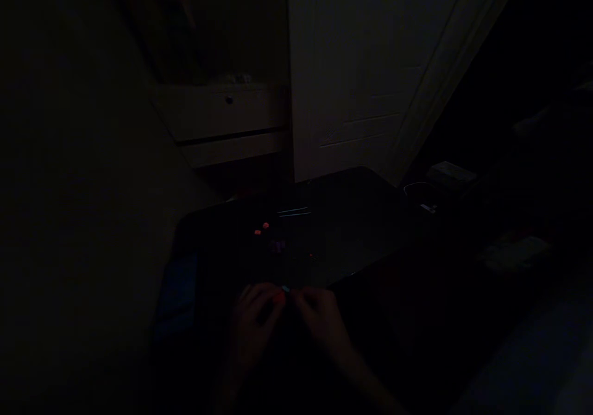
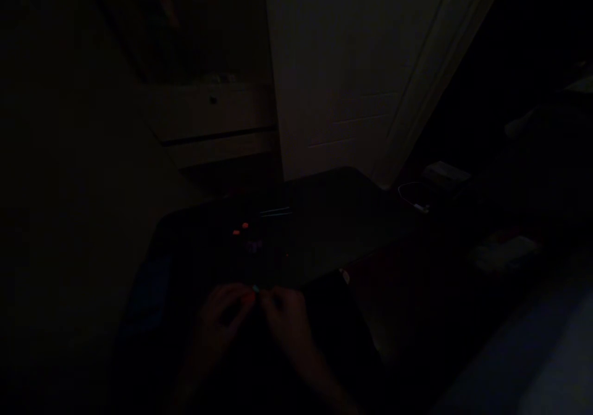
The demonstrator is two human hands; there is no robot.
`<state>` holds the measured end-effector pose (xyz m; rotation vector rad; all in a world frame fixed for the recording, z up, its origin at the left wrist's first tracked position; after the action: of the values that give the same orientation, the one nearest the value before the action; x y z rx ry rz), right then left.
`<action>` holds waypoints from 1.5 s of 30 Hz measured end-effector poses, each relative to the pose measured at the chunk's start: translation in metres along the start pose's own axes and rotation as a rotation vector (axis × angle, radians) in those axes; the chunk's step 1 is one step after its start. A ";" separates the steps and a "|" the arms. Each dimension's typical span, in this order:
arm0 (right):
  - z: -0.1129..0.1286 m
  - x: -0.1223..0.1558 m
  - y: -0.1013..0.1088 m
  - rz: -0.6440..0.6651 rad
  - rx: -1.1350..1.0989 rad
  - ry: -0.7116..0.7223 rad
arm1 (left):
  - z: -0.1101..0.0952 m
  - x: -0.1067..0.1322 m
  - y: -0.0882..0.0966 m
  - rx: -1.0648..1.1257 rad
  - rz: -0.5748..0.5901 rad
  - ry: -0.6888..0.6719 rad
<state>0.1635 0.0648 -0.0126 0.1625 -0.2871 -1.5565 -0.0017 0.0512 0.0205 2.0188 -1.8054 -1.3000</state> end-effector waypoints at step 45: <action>0.015 -0.022 -0.005 0.441 0.126 0.015 | 0.006 -0.007 0.002 0.105 0.138 0.157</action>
<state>0.1544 0.0878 -0.0019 0.1948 -0.3815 -1.1007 -0.0067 0.0588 0.0213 1.9459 -1.9361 -1.0001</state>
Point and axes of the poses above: each hand's wrist, its own x-axis away from the middle knuckle, its own y-axis out of the back of the hand, z = x × y, the point moved 8 cm from there along -x, towards the middle knuckle, and after that the axes turned 3 degrees about -z, right-handed, at the moved point
